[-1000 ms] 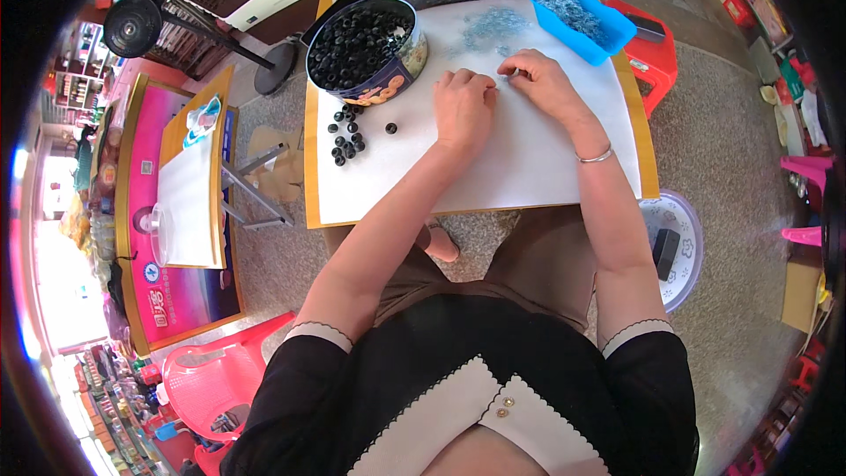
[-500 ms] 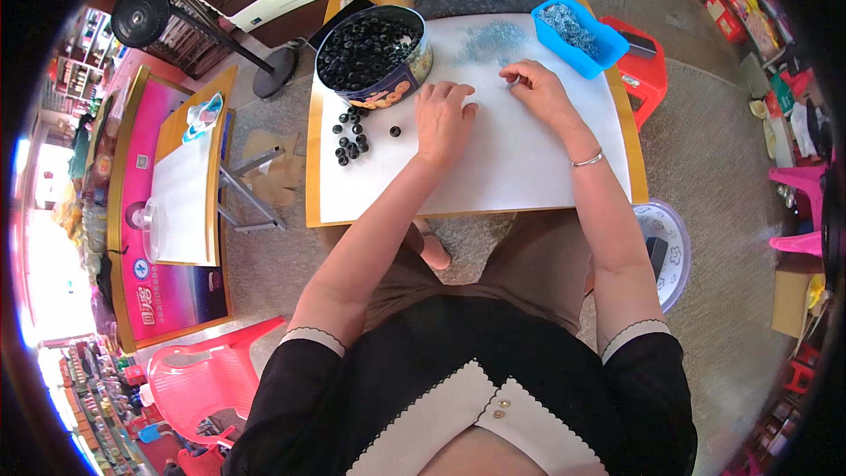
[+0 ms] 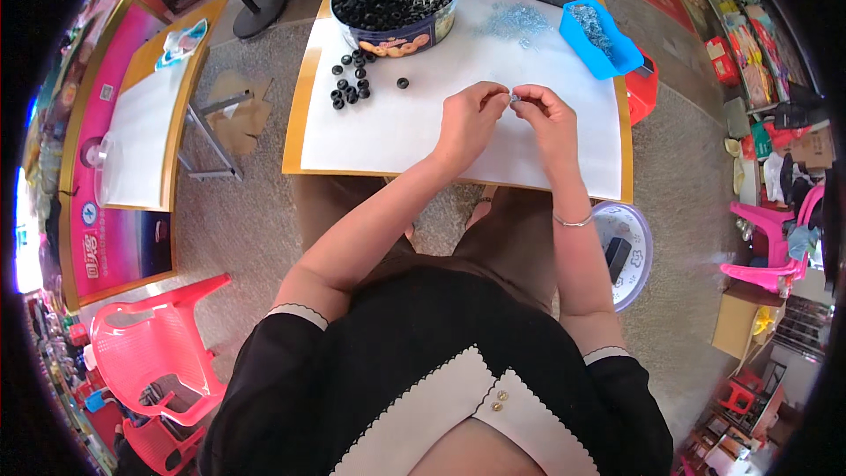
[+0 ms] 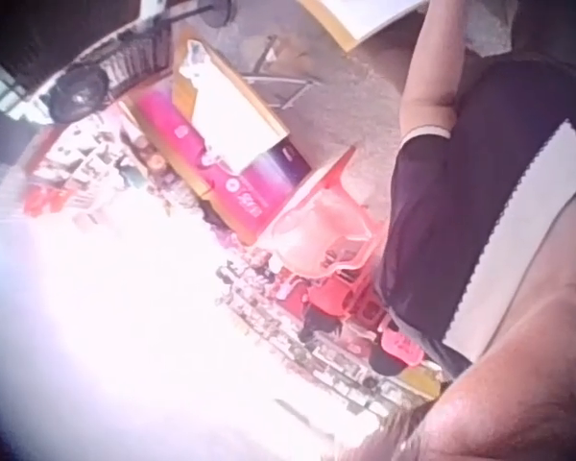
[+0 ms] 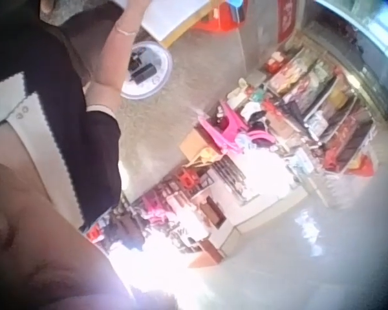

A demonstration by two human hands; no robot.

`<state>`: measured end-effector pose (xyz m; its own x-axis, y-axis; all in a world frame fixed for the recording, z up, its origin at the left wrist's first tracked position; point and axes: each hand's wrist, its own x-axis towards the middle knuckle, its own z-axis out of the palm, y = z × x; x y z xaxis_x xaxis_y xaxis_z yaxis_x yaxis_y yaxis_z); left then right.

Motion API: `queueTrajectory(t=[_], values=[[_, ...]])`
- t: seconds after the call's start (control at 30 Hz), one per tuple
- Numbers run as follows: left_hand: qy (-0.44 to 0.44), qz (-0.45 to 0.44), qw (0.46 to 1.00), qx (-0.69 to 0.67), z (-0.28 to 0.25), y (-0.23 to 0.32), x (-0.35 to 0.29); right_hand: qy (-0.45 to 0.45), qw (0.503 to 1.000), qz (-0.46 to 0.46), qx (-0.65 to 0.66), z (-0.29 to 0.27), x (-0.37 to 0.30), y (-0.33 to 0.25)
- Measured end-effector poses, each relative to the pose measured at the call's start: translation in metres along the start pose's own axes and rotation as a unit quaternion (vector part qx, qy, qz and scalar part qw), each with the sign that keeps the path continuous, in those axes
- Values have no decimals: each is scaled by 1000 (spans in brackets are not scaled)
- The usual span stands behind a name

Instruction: The person assembles small black plastic or rubber components by hand on a white surface.

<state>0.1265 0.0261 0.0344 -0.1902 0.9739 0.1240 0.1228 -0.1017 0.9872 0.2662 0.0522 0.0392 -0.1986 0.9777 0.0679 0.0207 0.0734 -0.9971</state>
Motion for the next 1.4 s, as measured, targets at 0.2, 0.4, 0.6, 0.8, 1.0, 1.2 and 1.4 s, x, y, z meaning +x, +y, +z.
queueTrajectory(t=[0.2, 0.4, 0.6, 0.8, 1.0, 1.2, 1.4], values=[[-55, -75, 995, -44, -2, -7, -2, 92, 977, -121, -148, 20, -15, 22], [-78, -115, 983, -124, -7, -16, 2, 76, 995, -42, -46, 19, -21, 17], [-115, -141, 967, -178, -16, -14, 3, 103, 994, -26, -34, 23, -23, 11], [-127, -156, 954, -222, -20, -14, 5, 117, 992, -53, 4, 29, -20, 16], [-154, -131, 953, -225, -25, -18, 5, 102, 993, -64, 1, 31, -20, 14], [-155, -151, 938, -270, -27, -23, 6, 99, 994, -44, 30, 31, -23, 6], [-139, -128, 948, -256, -27, -23, 6, 110, 989, -70, -68, 36, -23, 12]])
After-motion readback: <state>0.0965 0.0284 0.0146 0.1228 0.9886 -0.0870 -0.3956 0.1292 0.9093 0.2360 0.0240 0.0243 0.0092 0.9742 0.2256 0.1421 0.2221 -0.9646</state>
